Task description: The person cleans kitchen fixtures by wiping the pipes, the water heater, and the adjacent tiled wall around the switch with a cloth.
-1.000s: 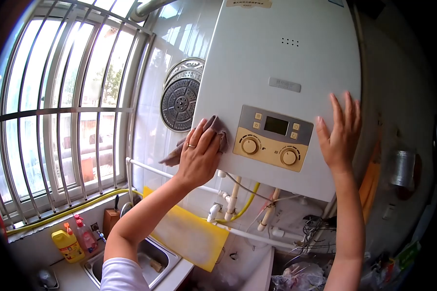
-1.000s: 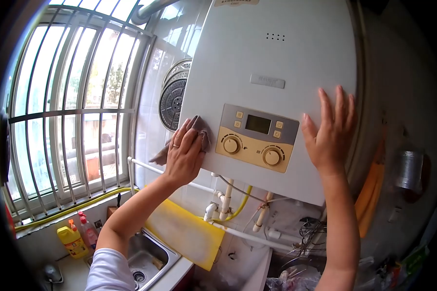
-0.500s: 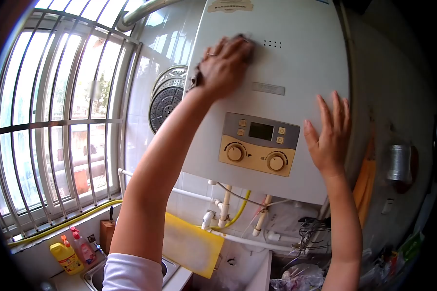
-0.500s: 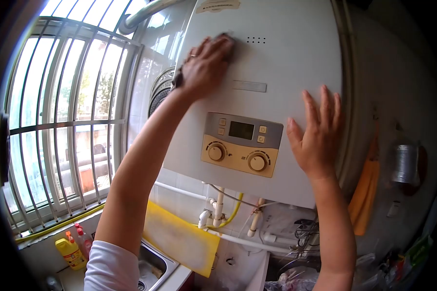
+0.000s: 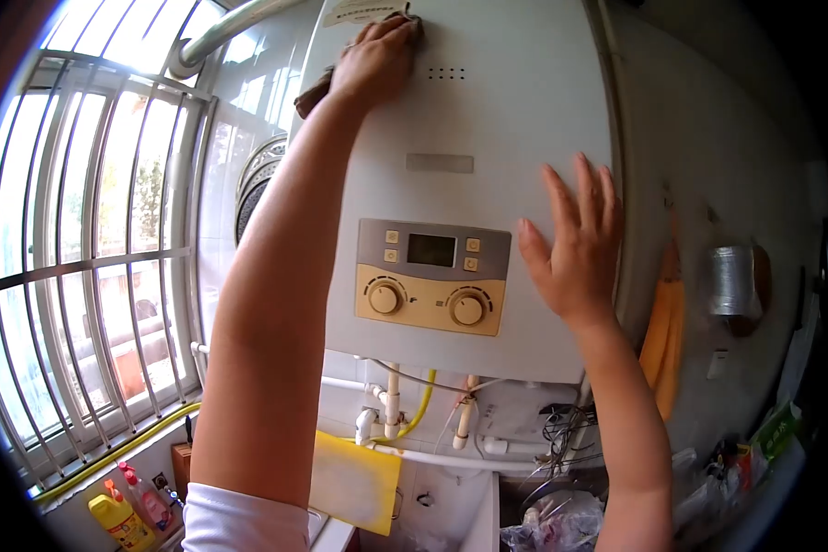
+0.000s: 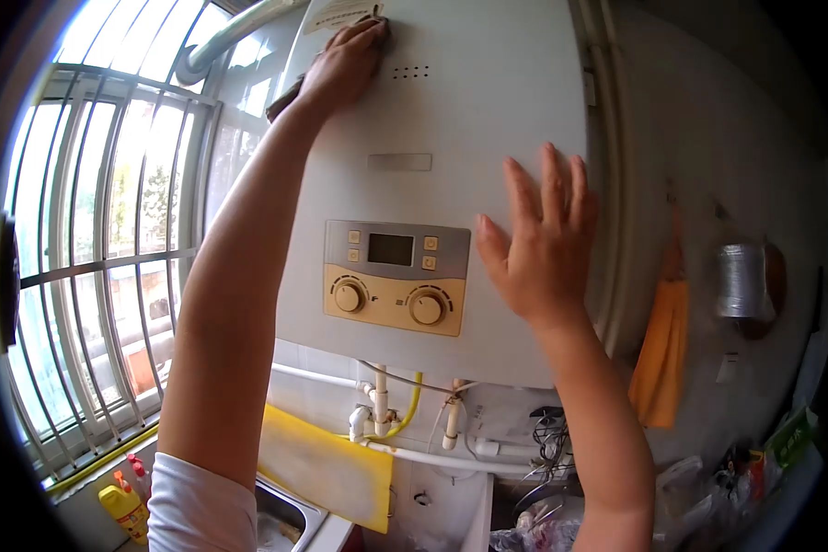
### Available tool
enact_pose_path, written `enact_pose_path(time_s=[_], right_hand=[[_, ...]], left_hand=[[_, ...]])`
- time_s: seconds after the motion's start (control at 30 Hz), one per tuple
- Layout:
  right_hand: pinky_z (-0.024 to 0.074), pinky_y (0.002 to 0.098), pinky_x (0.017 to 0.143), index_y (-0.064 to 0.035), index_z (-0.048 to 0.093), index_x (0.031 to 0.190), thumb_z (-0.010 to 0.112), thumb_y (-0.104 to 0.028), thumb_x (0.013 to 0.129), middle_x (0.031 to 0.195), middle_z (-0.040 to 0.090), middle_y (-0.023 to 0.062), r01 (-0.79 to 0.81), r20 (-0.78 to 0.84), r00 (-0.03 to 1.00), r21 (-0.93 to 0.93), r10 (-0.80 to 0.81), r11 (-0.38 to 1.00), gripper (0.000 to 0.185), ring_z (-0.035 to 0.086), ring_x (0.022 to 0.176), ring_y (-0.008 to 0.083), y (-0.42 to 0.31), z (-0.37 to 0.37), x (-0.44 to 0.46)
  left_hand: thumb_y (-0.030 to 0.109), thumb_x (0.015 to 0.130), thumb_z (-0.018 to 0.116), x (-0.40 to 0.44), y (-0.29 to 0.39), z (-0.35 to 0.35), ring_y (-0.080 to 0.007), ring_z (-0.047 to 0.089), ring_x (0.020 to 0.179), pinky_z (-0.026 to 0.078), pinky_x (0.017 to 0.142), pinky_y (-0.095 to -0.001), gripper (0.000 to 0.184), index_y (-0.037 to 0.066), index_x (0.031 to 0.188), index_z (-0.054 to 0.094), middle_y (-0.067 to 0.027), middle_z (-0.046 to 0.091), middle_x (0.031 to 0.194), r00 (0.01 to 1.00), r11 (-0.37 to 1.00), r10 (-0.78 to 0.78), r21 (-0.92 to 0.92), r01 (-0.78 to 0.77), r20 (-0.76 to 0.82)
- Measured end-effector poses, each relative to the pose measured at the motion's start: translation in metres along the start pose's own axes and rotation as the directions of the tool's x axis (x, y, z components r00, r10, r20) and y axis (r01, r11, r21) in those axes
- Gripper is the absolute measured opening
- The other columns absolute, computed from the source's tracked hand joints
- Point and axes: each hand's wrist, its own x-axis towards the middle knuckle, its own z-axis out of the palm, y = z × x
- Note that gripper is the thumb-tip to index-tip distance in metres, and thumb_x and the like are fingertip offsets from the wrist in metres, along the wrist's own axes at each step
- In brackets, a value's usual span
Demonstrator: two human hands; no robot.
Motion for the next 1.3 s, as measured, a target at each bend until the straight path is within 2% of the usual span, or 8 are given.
enact_pose_path(time_s=[0.13, 0.37, 0.47, 0.67, 0.73, 0.8, 0.9, 1.3], right_hand=[[0.0299, 0.0566, 0.105, -0.0082, 0.051, 0.134, 0.062, -0.034, 0.084, 0.145, 0.039, 0.0214, -0.008, -0.010, 1.000, 0.011, 0.008, 1.000, 0.056, 0.031, 0.135, 0.0444, 0.000, 0.000, 0.000], [0.0276, 0.0550, 0.107, -0.0070, 0.044, 0.139, 0.064, -0.038, 0.085, 0.147, 0.034, 0.0220, -0.007, -0.062, 0.998, 0.109, 0.014, 0.994, 0.065, 0.030, 0.135, 0.0446, 0.011, 0.008, 0.001], [0.0261, 0.0525, 0.110, -0.0056, 0.033, 0.146, 0.068, -0.040, 0.086, 0.150, 0.026, 0.0237, 0.000, -0.132, 0.990, 0.297, 0.041, 0.955, 0.078, 0.028, 0.136, 0.0445, 0.001, -0.005, 0.011], [0.0322, 0.0467, 0.110, -0.0074, 0.030, 0.149, 0.069, -0.011, 0.086, 0.149, 0.024, 0.0236, 0.151, -0.289, 0.957, 0.564, 0.024, 0.812, 0.075, 0.030, 0.136, 0.0404, -0.003, -0.007, 0.048], [0.0418, 0.0421, 0.102, -0.0141, 0.049, 0.140, 0.061, 0.005, 0.082, 0.141, 0.037, 0.0190, 0.122, -0.304, 0.953, 0.371, -0.004, 0.921, 0.062, 0.041, 0.128, 0.0355, 0.002, -0.019, 0.061], [0.0479, 0.0376, 0.093, -0.0169, 0.067, 0.122, 0.053, 0.015, 0.075, 0.127, 0.051, 0.0113, 0.123, -0.360, 0.932, 0.427, 0.043, 0.896, 0.058, 0.052, 0.114, 0.0298, 0.008, -0.021, 0.074], [0.0501, 0.0350, 0.087, -0.0120, 0.073, 0.103, 0.054, 0.014, 0.072, 0.109, 0.061, 0.0027, 0.134, -0.300, 0.945, -0.003, -0.128, 0.991, 0.045, 0.057, 0.104, 0.0256, 0.033, -0.019, 0.085], [0.0432, 0.0410, 0.100, -0.0054, 0.059, 0.123, 0.063, -0.025, 0.089, 0.127, 0.052, 0.0101, 0.156, -0.041, 0.987, -0.014, -0.156, 0.988, 0.040, 0.046, 0.120, 0.0327, 0.040, 0.016, 0.078]], left_hand=[[0.026, 0.094, 0.043, 0.010, -0.013, -0.004, -0.0306, 0.039, 0.136, 0.028, 0.112, -0.0473, 0.040, 0.022, 0.131, 0.058, -0.0013, 0.046, 0.145, 0.934, 0.938, -0.345, 0.012, 0.347, -0.092], [-0.005, 0.077, 0.055, 0.002, 0.067, 0.018, -0.0342, 0.055, 0.115, 0.043, 0.103, -0.0394, 0.044, 0.013, 0.114, 0.070, -0.0092, 0.063, 0.123, 0.989, 0.929, -0.047, -0.369, -0.009, -0.142], [0.006, 0.096, 0.048, -0.025, 0.156, -0.021, -0.0140, 0.058, 0.059, 0.050, 0.052, -0.0305, 0.031, 0.004, 0.123, 0.062, -0.0065, 0.063, 0.088, 0.934, 0.253, -0.206, -0.906, 0.340, 0.293], [0.010, 0.097, 0.049, -0.034, 0.193, -0.032, -0.0134, 0.058, 0.096, 0.049, 0.090, -0.0292, 0.027, -0.001, 0.119, 0.058, -0.0081, 0.062, 0.104, 0.860, -0.281, 0.033, -0.821, 0.496, 0.509], [0.014, 0.098, 0.049, -0.033, 0.168, -0.042, -0.0158, 0.059, 0.099, 0.048, 0.092, -0.0305, 0.029, -0.002, 0.121, 0.057, -0.0093, 0.062, 0.108, 0.849, -0.232, 0.134, -0.817, 0.528, 0.511], [0.028, 0.098, 0.055, -0.030, 0.134, -0.042, -0.0199, 0.060, 0.105, 0.048, 0.095, -0.0332, 0.035, 0.001, 0.118, 0.063, -0.0107, 0.062, 0.113, 0.942, 0.384, 0.104, -0.887, 0.258, 0.320], [0.044, 0.095, 0.054, -0.042, 0.076, -0.031, -0.0346, 0.042, 0.130, 0.032, 0.111, -0.0434, 0.039, 0.019, 0.124, 0.063, -0.0167, 0.048, 0.138, 0.992, 0.995, -0.074, -0.077, 0.067, -0.098], [0.054, 0.095, 0.041, -0.091, 0.001, -0.022, -0.0402, 0.021, 0.144, 0.019, 0.112, -0.0643, 0.063, 0.019, 0.147, 0.036, -0.0158, 0.031, 0.153, 0.974, 0.937, -0.209, 0.268, 0.224, -0.083]])
